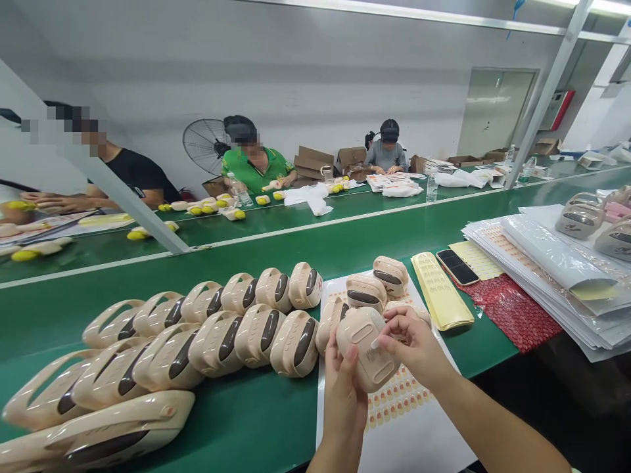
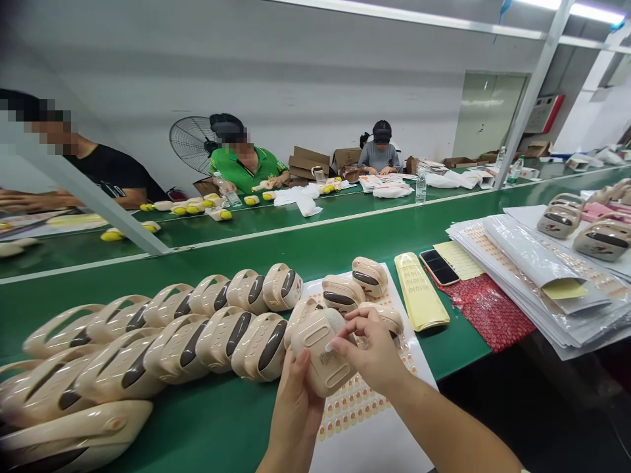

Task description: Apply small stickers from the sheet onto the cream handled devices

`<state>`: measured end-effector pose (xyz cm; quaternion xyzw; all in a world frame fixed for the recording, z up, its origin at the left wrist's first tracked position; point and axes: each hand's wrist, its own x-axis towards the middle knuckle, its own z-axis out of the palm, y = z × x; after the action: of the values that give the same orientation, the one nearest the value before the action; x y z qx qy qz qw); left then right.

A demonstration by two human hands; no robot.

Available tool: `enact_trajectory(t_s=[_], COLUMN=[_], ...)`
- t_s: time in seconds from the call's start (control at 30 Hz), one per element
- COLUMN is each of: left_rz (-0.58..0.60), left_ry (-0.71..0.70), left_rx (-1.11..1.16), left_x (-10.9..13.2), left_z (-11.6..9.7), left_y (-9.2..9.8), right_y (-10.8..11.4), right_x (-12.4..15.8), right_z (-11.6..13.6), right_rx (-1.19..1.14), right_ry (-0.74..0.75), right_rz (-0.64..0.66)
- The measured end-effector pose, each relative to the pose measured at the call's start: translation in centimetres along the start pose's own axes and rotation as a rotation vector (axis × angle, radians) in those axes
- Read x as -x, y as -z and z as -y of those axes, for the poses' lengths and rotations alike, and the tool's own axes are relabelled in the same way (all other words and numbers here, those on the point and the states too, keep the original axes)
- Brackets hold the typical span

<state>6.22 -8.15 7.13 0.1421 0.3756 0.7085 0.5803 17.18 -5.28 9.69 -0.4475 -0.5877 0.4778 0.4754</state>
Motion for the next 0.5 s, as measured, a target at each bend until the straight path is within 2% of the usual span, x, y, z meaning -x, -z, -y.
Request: enact_trajectory(t_s=[0.13,0.27,0.37,0.43,0.5], left_rz=[-0.010,-0.035,-0.056,-0.113,-0.192], left_ry=[0.013,0.021,0.034,0.084,0.158], left_rx=[-0.001,0.010,0.031,0.060,0.085], left_x=[0.0,-0.1,-0.3,-0.4,-0.4], left_z=[0.1,0.4,0.3,0.0,-0.5], left_y=[0.2,0.0,-0.3,-0.2,0.6], right_y=[-0.2,-1.0,-0.8,0.6,3.5], right_x=[0.1,1.4,2.5,2.1,0.4], right_z=[-0.5,-0.8,-0.4,-0.1,-0.4], right_rx=[0.173,0.382,0.407,0.382,0.357], right_ry=[0.173,0.502,0.713,0.708,0.516], right_rz=[-0.090,-0.237,-0.291,-0.356,-0.470])
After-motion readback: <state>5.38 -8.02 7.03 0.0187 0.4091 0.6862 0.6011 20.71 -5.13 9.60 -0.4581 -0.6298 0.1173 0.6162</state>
